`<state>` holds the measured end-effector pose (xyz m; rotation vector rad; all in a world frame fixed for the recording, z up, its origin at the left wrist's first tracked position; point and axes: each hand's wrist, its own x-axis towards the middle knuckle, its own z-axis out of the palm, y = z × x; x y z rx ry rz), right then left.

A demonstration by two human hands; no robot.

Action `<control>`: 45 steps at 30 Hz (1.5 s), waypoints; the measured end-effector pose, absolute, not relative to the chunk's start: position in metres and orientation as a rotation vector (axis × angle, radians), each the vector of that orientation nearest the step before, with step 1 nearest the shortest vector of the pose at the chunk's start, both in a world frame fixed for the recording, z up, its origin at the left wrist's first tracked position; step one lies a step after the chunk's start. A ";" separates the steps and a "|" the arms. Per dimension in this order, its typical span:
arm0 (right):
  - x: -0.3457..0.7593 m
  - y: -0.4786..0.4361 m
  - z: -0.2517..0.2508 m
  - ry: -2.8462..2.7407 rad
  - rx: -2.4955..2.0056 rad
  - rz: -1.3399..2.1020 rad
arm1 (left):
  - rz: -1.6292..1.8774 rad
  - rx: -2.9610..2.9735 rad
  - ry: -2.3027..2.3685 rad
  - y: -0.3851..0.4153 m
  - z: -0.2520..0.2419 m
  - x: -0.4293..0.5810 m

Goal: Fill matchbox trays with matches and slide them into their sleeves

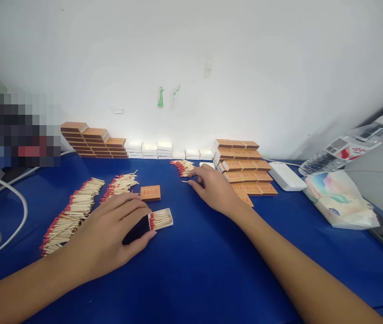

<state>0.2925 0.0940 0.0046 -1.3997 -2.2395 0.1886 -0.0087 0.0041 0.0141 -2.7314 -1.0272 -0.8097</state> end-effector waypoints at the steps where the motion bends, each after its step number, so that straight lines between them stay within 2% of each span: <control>1: 0.293 0.094 0.004 -2.239 -1.394 0.185 | -0.808 -2.732 -1.030 0.004 0.014 -0.009; 29: 0.299 0.096 0.003 -2.332 -1.406 0.232 | -0.796 -2.763 -1.045 0.003 0.012 -0.009; 45: 0.248 0.034 0.030 -2.534 -1.074 0.257 | -0.860 -2.685 -1.107 0.004 0.015 -0.007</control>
